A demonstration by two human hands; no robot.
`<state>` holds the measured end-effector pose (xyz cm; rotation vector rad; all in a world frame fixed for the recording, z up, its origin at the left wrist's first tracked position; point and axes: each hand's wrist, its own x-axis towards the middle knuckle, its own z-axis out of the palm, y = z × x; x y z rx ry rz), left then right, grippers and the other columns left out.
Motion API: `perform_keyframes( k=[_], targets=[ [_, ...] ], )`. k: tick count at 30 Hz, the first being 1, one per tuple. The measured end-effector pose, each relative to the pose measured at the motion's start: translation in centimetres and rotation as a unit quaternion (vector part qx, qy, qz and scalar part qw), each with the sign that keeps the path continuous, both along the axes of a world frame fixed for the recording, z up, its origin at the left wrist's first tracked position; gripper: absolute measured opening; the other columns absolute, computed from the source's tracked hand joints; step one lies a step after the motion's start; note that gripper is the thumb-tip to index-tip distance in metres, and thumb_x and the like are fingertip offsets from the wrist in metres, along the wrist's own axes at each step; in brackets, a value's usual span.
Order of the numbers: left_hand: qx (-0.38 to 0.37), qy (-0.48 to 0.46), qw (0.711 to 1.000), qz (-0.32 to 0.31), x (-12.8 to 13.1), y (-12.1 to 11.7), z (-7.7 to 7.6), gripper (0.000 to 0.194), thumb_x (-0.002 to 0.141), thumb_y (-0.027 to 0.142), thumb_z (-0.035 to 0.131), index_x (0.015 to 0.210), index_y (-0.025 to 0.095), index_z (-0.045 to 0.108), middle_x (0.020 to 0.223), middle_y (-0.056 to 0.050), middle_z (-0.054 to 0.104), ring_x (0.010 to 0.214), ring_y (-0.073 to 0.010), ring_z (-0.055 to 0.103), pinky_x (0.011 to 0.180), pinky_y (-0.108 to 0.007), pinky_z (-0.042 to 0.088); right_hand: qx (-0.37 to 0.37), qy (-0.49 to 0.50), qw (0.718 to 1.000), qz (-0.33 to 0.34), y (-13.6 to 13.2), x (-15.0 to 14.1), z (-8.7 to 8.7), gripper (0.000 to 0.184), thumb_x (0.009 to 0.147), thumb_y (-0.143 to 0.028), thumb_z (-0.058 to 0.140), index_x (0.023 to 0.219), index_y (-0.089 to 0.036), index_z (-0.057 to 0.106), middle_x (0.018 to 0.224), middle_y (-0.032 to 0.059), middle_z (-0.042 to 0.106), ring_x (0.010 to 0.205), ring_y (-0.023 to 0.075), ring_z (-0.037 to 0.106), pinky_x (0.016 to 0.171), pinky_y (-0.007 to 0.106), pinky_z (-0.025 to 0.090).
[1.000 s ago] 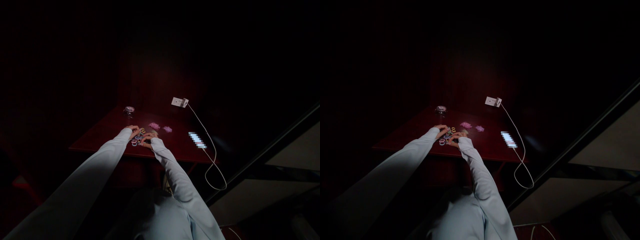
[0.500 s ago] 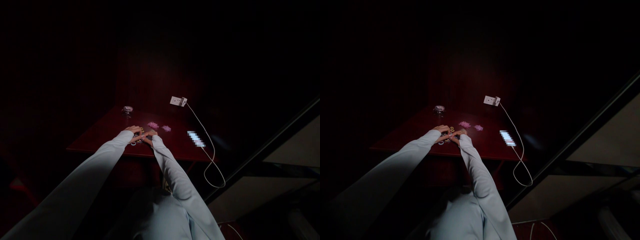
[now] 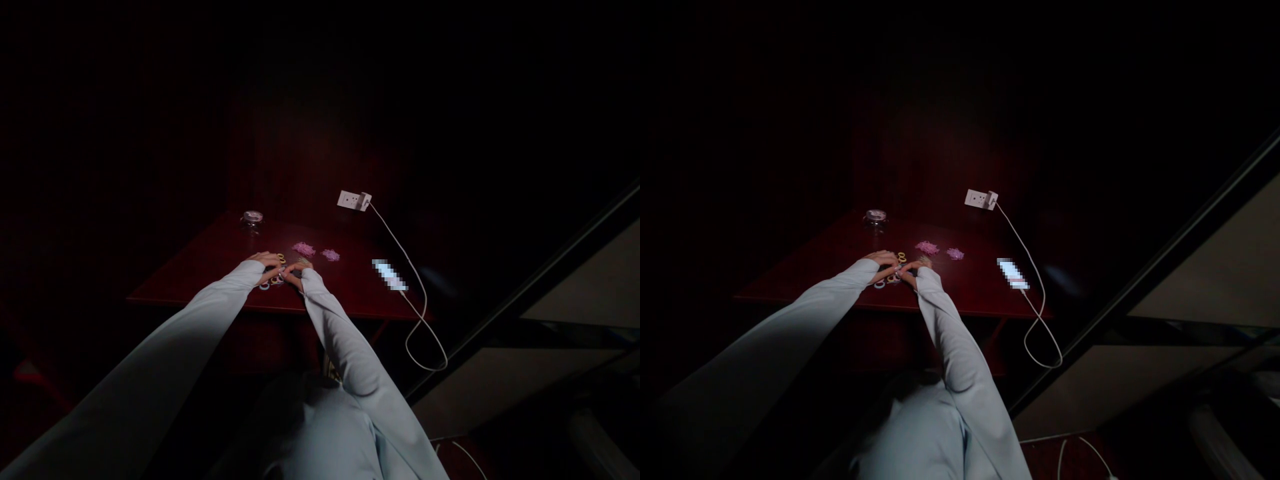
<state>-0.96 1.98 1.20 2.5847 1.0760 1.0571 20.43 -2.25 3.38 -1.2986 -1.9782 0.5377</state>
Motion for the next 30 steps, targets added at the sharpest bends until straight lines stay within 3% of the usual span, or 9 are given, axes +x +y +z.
perform_keyframes(
  k=[8, 20, 30],
  targets=[
    [-0.001, -0.034, 0.999, 0.022, -0.4, 0.5, 0.2, 0.041, 0.1, 0.051, 0.049, 0.084, 0.024, 0.075, 0.092, -0.006, 0.074, 0.092, -0.0217, 0.064, 0.088, -0.032, 0.05, 0.007, -0.011, 1.0, -0.016, -1.0, 0.1, 0.5, 0.021, 0.099, -0.05, 0.067, 0.102, -0.037, 0.083, 0.113, -0.0029, 0.075, 0.115, 0.019, 0.065, 0.108, 0.033, 0.048],
    [-0.006, -0.049, 0.998, 0.028, -0.3, 0.3, 0.4, 0.04, 0.099, 0.051, 0.05, 0.081, 0.024, 0.073, 0.086, -0.004, 0.07, 0.087, -0.0202, 0.064, 0.084, -0.029, 0.049, 0.024, 0.001, 1.0, -0.003, 0.2, -0.1, -0.3, 0.023, 0.096, -0.05, 0.071, 0.093, -0.03, 0.083, 0.104, 0.0009, 0.078, 0.121, 0.0217, 0.059, 0.111, 0.035, 0.043],
    [-0.01, -0.035, 0.999, 0.019, -0.6, 0.7, 0.3, 0.04, 0.1, 0.051, 0.05, 0.086, 0.023, 0.074, 0.088, -0.005, 0.071, 0.09, -0.0208, 0.064, 0.086, -0.03, 0.049, -0.002, 0.032, 0.999, -0.043, 0.0, 0.0, -0.7, 0.021, 0.091, -0.047, 0.077, 0.107, -0.034, 0.083, 0.108, -0.0011, 0.074, 0.111, 0.0191, 0.065, 0.103, 0.031, 0.049]
  ],
)
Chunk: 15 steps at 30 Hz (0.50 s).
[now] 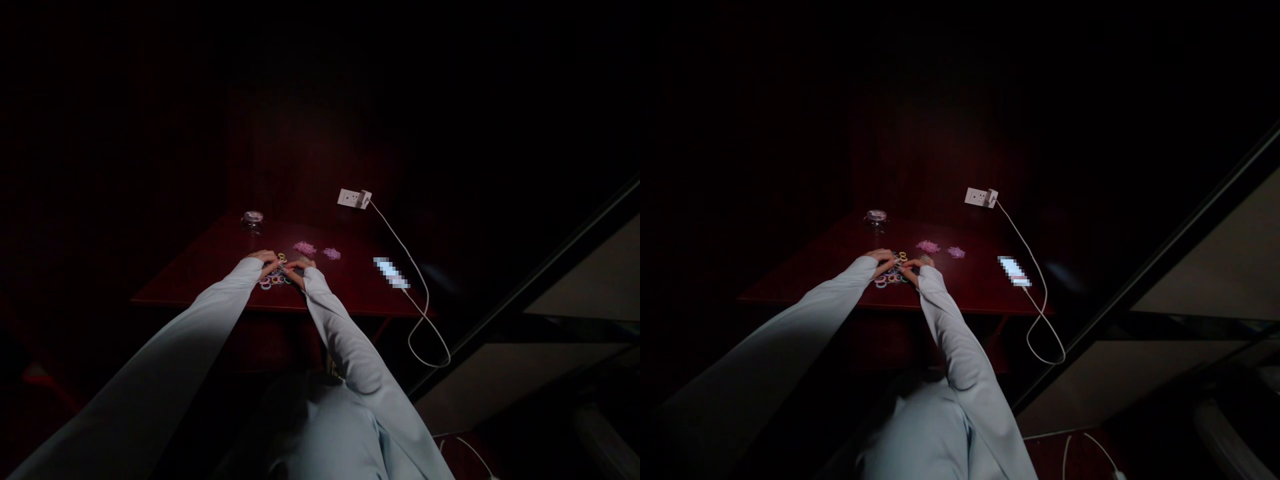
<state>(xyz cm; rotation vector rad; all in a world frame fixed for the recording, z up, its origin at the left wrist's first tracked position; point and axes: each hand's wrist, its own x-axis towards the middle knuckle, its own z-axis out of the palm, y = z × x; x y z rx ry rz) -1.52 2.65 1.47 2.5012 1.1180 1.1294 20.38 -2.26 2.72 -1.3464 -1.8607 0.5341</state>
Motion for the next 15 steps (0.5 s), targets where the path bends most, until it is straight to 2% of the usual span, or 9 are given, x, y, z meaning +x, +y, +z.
perform_keyframes(
  k=[6, 11, 13, 15],
  targets=[
    [0.006, 0.008, 1.0, 0.0, 0.0, 0.3, -0.4, 0.042, 0.101, 0.051, 0.048, 0.086, 0.023, 0.075, 0.089, -0.004, 0.071, 0.09, -0.0203, 0.064, 0.086, -0.03, 0.049, 0.031, -0.002, 0.999, 0.028, 0.8, 0.1, -0.5, 0.017, 0.093, -0.044, 0.076, 0.1, -0.031, 0.085, 0.105, 0.0007, 0.077, 0.117, 0.0218, 0.061, 0.106, 0.034, 0.046],
    [0.014, 0.019, 1.0, 0.006, 0.0, 0.5, -0.7, 0.043, 0.103, 0.051, 0.046, 0.083, 0.023, 0.073, 0.089, -0.004, 0.072, 0.09, -0.0205, 0.065, 0.082, -0.03, 0.048, 0.062, 0.002, 0.997, 0.047, 2.2, 0.1, -1.2, 0.017, 0.093, -0.042, 0.075, 0.09, -0.029, 0.084, 0.096, 0.0029, 0.078, 0.114, 0.0241, 0.06, 0.104, 0.036, 0.045],
    [0.017, 0.016, 1.0, 0.012, 0.1, 0.5, -0.8, 0.043, 0.102, 0.051, 0.047, 0.082, 0.023, 0.073, 0.089, -0.004, 0.072, 0.091, -0.0207, 0.065, 0.082, -0.03, 0.048, 0.071, 0.003, 0.997, 0.028, 2.6, 0.4, -1.1, 0.019, 0.095, -0.043, 0.073, 0.091, -0.028, 0.084, 0.096, 0.004, 0.078, 0.111, 0.0245, 0.06, 0.103, 0.037, 0.044],
    [0.017, 0.005, 1.0, 0.022, 0.2, 0.6, -0.9, 0.043, 0.102, 0.052, 0.047, 0.081, 0.024, 0.072, 0.088, -0.004, 0.072, 0.09, -0.0205, 0.065, 0.081, -0.03, 0.048, 0.078, 0.012, 0.996, -0.038, 2.6, 0.9, -0.8, 0.022, 0.097, -0.043, 0.069, 0.095, -0.026, 0.084, 0.099, 0.0055, 0.077, 0.112, 0.0257, 0.059, 0.103, 0.038, 0.044]
  ],
)
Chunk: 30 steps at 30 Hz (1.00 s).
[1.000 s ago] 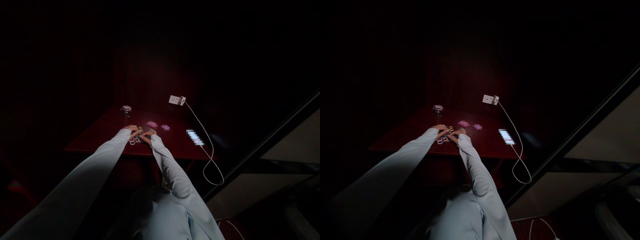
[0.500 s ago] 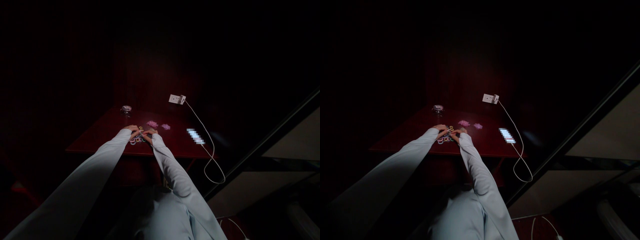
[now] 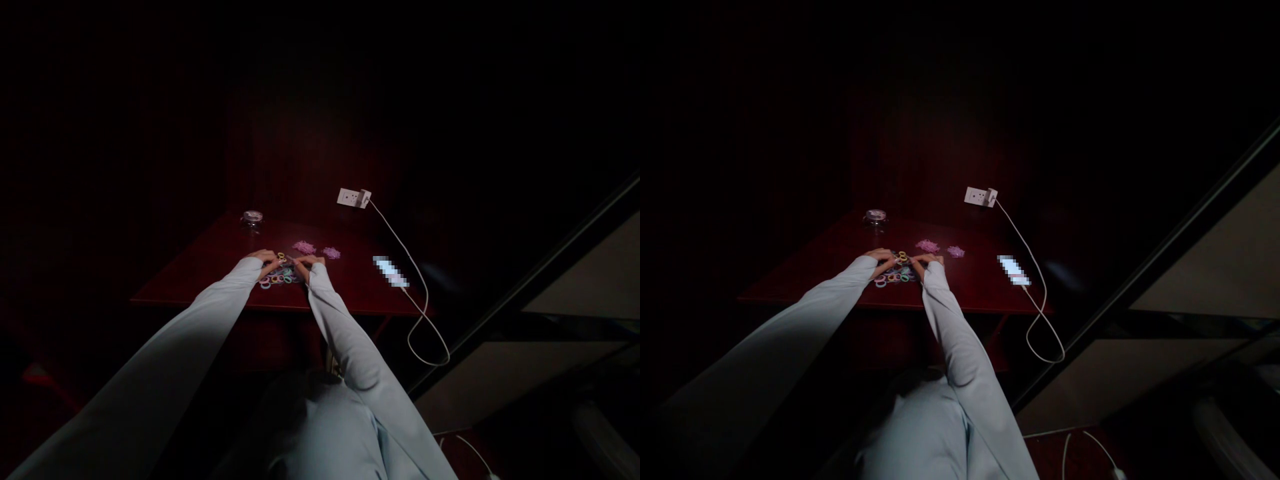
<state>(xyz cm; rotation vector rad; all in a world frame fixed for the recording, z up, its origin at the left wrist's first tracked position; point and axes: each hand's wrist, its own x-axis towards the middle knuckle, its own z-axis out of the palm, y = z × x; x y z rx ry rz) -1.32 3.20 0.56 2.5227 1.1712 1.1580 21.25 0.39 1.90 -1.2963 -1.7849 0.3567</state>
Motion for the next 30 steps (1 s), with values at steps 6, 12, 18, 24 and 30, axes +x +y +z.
perform_keyframes(
  k=[6, 12, 18, 24, 30],
  targets=[
    [0.0, -0.032, 0.999, 0.038, 0.5, 0.3, -0.2, 0.045, 0.101, 0.053, 0.045, 0.075, 0.024, 0.068, 0.084, -0.003, 0.071, 0.085, -0.0196, 0.062, 0.082, -0.031, 0.048, -0.04, 0.005, 0.977, -0.209, -0.5, 1.6, 1.1, 0.027, 0.099, -0.044, 0.063, 0.103, -0.026, 0.082, 0.121, 0.009, 0.074, 0.12, 0.0312, 0.051, 0.102, 0.043, 0.037],
    [-0.003, -0.054, 0.996, 0.072, 0.3, -0.1, 0.7, 0.034, 0.099, 0.045, 0.049, 0.079, 0.024, 0.068, 0.087, -0.002, 0.072, 0.085, -0.02, 0.061, 0.087, -0.033, 0.047, -0.04, -0.098, 0.969, -0.223, -0.4, 1.6, 1.6, 0.025, 0.099, -0.04, 0.062, 0.102, -0.025, 0.082, 0.123, 0.0115, 0.073, 0.123, 0.0344, 0.048, 0.098, 0.043, 0.034],
    [-0.028, -0.044, 0.957, 0.287, 0.2, -2.4, 2.6, 0.019, 0.098, 0.032, 0.057, 0.088, 0.024, 0.071, 0.098, -0.005, 0.075, 0.103, -0.026, 0.062, 0.096, -0.042, 0.037, -0.049, -0.137, 0.96, -0.24, -0.6, 1.6, 1.7, 0.023, 0.099, -0.041, 0.064, 0.1, -0.025, 0.082, 0.121, 0.0119, 0.073, 0.123, 0.0355, 0.049, 0.1, 0.046, 0.032],
    [-0.08, -0.028, 0.939, 0.332, 0.2, -3.0, 3.3, 0.014, 0.094, 0.025, 0.059, 0.091, 0.025, 0.072, 0.108, -0.005, 0.076, 0.106, -0.0279, 0.062, 0.093, -0.042, 0.037, -0.046, -0.123, 0.969, -0.211, -0.8, 1.2, 1.6, 0.024, 0.101, -0.041, 0.062, 0.104, -0.026, 0.08, 0.125, 0.0113, 0.071, 0.121, 0.0344, 0.047, 0.097, 0.044, 0.031],
    [-0.079, -0.044, 0.94, 0.328, 0.3, -2.7, 3.2, 0.02, 0.098, 0.027, 0.053, 0.091, 0.026, 0.072, 0.109, -0.005, 0.076, 0.11, -0.0274, 0.062, 0.093, -0.04, 0.04, 0.05, -0.209, 0.976, -0.038, -1.3, -0.5, 1.7, 0.022, 0.104, -0.039, 0.062, 0.111, -0.027, 0.079, 0.119, 0.0074, 0.072, 0.115, 0.0277, 0.046, 0.1, 0.039, 0.033]
  ],
)
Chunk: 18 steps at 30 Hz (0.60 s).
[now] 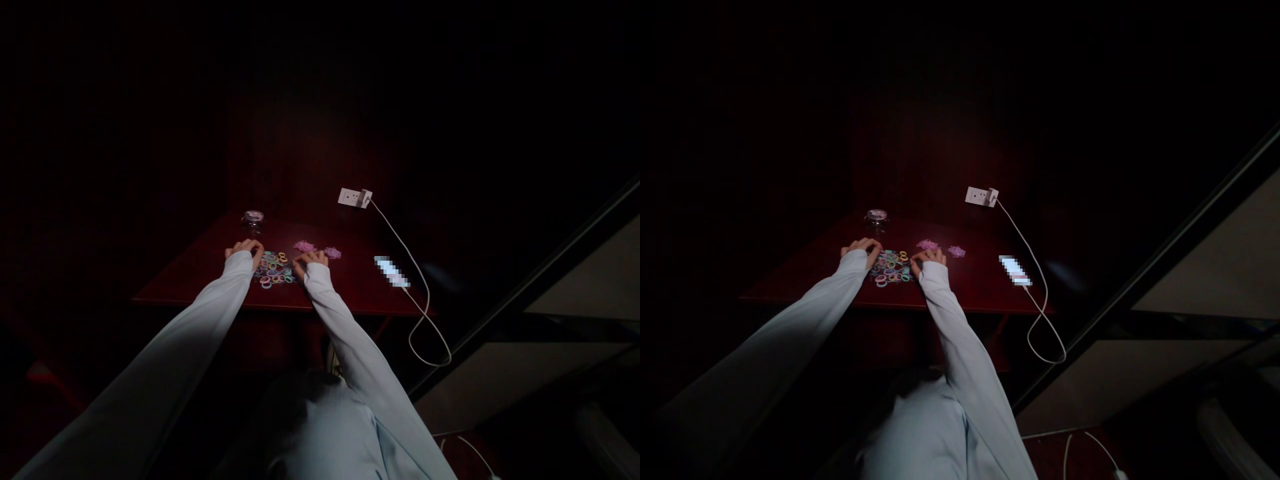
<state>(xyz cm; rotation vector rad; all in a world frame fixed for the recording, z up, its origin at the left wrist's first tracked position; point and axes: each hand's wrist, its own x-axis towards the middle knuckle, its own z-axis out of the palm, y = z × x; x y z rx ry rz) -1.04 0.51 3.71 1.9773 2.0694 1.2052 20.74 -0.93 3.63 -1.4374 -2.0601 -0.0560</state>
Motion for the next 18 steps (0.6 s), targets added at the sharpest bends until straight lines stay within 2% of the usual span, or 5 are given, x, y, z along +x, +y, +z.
perform_keyframes(
  k=[2, 4, 11, 18],
  targets=[
    [0.0, -0.004, 1.0, 0.002, 0.0, 0.2, -0.2, 0.022, 0.1, 0.028, 0.052, 0.091, 0.026, 0.072, 0.111, -0.005, 0.076, 0.112, -0.0273, 0.061, 0.095, -0.04, 0.041, 0.005, -0.033, 0.998, 0.062, -0.4, -0.5, 0.0, 0.023, 0.105, -0.04, 0.062, 0.114, -0.027, 0.078, 0.118, 0.0063, 0.072, 0.115, 0.0262, 0.047, 0.101, 0.038, 0.034],
    [-0.001, -0.01, 1.0, 0.002, -0.1, 0.5, -0.4, 0.022, 0.101, 0.03, 0.052, 0.091, 0.026, 0.071, 0.111, -0.005, 0.075, 0.113, -0.0273, 0.061, 0.096, -0.039, 0.042, 0.009, -0.043, 0.996, 0.08, -0.6, -0.9, 0.0, 0.023, 0.105, -0.04, 0.062, 0.114, -0.026, 0.078, 0.117, 0.0063, 0.072, 0.114, 0.0253, 0.048, 0.101, 0.037, 0.034],
    [0.027, -0.053, 0.997, -0.051, -0.3, 1.7, -1.6, 0.028, 0.102, 0.036, 0.05, 0.084, 0.026, 0.07, 0.107, -0.004, 0.075, 0.106, -0.0266, 0.059, 0.094, -0.04, 0.044, -0.01, -0.042, 0.998, 0.048, -0.6, -1.0, -0.1, 0.024, 0.105, -0.041, 0.061, 0.116, -0.027, 0.078, 0.116, 0.0067, 0.07, 0.116, 0.0257, 0.046, 0.102, 0.037, 0.034],
    [0.036, -0.039, 0.995, -0.087, 0.1, 1.6, -1.4, 0.028, 0.102, 0.04, 0.054, 0.085, 0.026, 0.07, 0.107, -0.004, 0.076, 0.108, -0.028, 0.055, 0.094, -0.042, 0.04, -0.061, -0.027, 0.996, 0.053, -0.9, -0.7, 0.1, 0.024, 0.103, -0.041, 0.065, 0.121, -0.032, 0.08, 0.116, 0.0045, 0.067, 0.115, 0.0243, 0.045, 0.103, 0.038, 0.034]
  ],
)
